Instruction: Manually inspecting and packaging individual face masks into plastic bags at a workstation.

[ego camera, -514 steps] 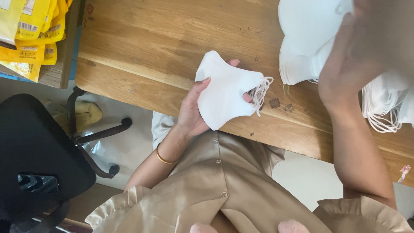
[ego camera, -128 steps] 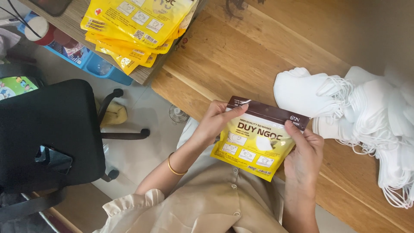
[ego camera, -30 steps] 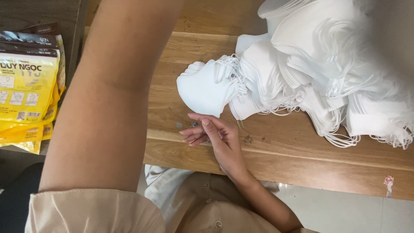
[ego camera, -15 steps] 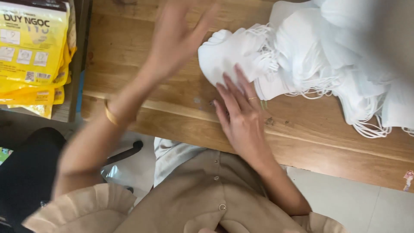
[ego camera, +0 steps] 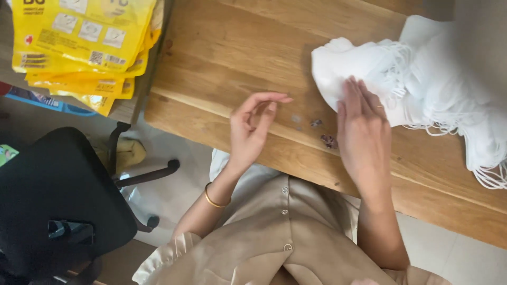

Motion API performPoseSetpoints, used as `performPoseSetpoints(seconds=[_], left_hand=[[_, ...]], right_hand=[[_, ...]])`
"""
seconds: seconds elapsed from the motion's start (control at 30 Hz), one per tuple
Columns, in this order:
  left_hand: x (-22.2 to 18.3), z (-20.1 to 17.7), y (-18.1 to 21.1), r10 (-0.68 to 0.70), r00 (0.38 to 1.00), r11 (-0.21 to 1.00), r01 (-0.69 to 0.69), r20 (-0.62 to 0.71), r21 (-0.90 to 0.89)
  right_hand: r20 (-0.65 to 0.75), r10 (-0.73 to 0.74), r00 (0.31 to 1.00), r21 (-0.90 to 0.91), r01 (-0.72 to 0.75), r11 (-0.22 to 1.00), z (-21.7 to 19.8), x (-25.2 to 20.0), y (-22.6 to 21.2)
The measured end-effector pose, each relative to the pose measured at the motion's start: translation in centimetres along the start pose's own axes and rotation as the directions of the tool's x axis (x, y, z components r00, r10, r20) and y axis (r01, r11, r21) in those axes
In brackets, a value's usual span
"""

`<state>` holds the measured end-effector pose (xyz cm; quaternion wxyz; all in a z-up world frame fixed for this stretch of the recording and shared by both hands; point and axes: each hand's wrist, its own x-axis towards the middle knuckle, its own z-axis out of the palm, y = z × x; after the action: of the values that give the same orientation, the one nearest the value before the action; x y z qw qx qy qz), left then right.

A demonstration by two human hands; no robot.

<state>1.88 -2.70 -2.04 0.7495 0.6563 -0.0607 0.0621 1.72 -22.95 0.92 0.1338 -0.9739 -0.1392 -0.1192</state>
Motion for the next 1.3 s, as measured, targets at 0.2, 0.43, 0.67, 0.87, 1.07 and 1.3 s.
performPoseSetpoints(seconds=[0.2, 0.43, 0.67, 0.87, 1.07, 1.3], left_hand=[[-0.3, -0.6, -0.9, -0.027, 0.997, 0.994, 0.019, 0.071, 0.103], [-0.9, -0.9, -0.7, -0.01, 0.999, 0.999, 0.008, 0.036, 0.048], [-1.3, -0.2, 0.2, -0.138, 0.983, 0.99, 0.133, 0.124, 0.049], [-2.3, 1.2, 0.2, -0.108, 0.968, 0.975, 0.147, 0.229, -0.164], [-2.7, 2.0, 0.5, -0.01, 0.96, 0.906, 0.127, 0.28, -0.403], [-4.1, 2.5, -0.8, -0.087, 0.944, 0.719, 0.281, 0.318, -0.636]], right_hand=[[-0.033, -0.079, 0.996, -0.108, 0.075, 0.991, 0.0, 0.2, -0.5], [-0.025, -0.126, 0.992, 0.059, 0.127, 0.99, 0.6, -0.1, 0.6], [-0.104, -0.071, 0.992, 0.075, 0.079, 0.994, 0.6, -0.6, 0.3], [-0.558, -0.151, 0.816, -0.058, 0.144, 0.988, 0.1, -0.8, -1.1], [-0.643, -0.293, 0.707, -0.079, 0.319, 0.944, 0.6, -2.8, -4.1], [-0.558, -0.297, 0.775, 0.014, 0.367, 0.93, 1.9, -3.4, -7.2]])
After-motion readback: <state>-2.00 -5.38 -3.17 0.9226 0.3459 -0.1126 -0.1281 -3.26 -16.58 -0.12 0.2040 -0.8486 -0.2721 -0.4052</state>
